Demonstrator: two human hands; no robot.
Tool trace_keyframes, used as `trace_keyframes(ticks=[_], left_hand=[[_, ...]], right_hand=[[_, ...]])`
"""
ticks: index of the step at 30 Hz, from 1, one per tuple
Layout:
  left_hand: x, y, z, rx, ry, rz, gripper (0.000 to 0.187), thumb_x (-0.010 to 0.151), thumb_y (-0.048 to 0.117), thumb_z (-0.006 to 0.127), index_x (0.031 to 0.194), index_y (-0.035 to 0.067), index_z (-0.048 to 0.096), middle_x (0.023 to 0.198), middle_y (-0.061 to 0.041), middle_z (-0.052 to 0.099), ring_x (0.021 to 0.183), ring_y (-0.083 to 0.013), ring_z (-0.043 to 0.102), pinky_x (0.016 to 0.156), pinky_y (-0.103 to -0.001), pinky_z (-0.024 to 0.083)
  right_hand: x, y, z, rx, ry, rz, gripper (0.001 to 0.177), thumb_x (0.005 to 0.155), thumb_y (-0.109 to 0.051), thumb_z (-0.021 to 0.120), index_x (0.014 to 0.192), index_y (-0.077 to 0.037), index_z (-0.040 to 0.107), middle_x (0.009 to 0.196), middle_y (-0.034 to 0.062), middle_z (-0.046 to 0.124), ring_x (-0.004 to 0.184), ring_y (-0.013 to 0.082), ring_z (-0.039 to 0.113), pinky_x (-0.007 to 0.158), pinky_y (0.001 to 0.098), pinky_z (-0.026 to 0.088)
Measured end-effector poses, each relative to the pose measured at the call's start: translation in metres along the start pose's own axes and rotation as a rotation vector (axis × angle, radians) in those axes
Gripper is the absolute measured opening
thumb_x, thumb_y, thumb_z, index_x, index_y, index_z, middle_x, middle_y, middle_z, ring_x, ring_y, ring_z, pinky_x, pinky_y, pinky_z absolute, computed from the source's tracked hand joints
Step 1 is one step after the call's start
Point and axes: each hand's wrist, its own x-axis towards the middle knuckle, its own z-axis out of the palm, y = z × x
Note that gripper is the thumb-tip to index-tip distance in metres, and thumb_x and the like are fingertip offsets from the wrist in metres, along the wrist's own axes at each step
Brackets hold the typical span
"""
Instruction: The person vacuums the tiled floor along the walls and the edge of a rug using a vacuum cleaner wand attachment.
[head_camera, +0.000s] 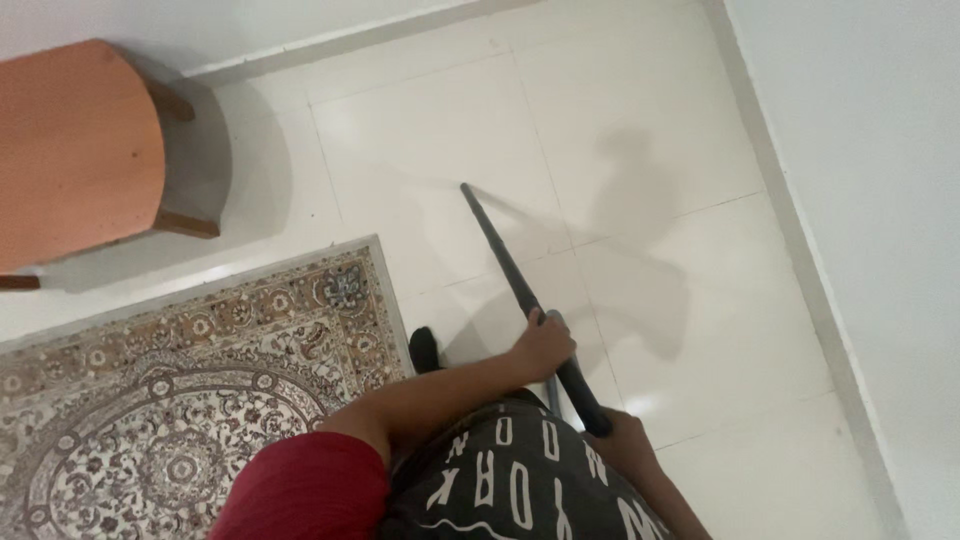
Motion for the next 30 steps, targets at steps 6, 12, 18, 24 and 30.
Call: trace_keyframes(ticks=[6,12,18,24,30], left_hand=[[0.033,-0.124,0.012,0.239,-0.068,-0.201,0.009,0.091,0.011,0.068,0.097,0.012,0.074,0.109,-0.011,0.068,0.118,-0.0325,0.058,0.110,-0.059,0.040],[0.058,-0.192,-0.004,0.212,0.069,-0.242,0.018,0.082,0.007,0.068,0.097,0.015,0.074,0.109,-0.006,0.067,0.118,-0.0300,0.056,0.110,-0.053,0.040],[0.080,-0.096,0.017,0.266,0.011,-0.131,0.005,0.084,0.011,0.071,0.087,0.010,0.074,0.100,-0.013,0.072,0.106,-0.0339,0.064,0.101,-0.060,0.044],[0.064,0.031,0.012,-0.037,-0.157,-0.087,0.026,0.074,0.007,0.074,0.100,0.011,0.074,0.111,-0.011,0.066,0.119,-0.0347,0.053,0.112,-0.071,0.026],[0.071,-0.019,0.013,0.098,-0.143,-0.110,0.018,0.081,0.011,0.074,0.099,0.007,0.073,0.111,-0.016,0.066,0.120,-0.0380,0.055,0.109,-0.073,0.031]], right_hand=[[0.108,-0.064,0.014,-0.041,-0.004,-0.076,0.044,0.074,-0.041,0.079,0.092,-0.001,0.072,0.083,0.0206,0.075,0.080,0.0334,0.075,0.074,0.0431,0.059],[0.164,-0.108,-0.009,0.046,-0.016,-0.070,0.036,0.073,-0.034,0.078,0.086,0.000,0.073,0.075,0.0165,0.074,0.069,0.0281,0.074,0.068,0.0416,0.059],[0.103,-0.029,-0.026,0.106,-0.071,-0.043,0.026,0.076,-0.030,0.077,0.077,-0.004,0.072,0.064,0.0114,0.074,0.057,0.0206,0.072,0.060,0.0374,0.057],[0.007,0.048,-0.044,0.062,-0.055,0.158,0.039,0.074,-0.037,0.081,0.094,-0.003,0.077,0.080,0.0145,0.080,0.070,0.0200,0.075,0.069,0.0380,0.059],[0.049,0.009,-0.048,0.002,-0.010,0.001,0.033,0.073,-0.031,0.079,0.087,-0.002,0.075,0.077,0.0155,0.077,0.072,0.0275,0.075,0.070,0.0404,0.058]])
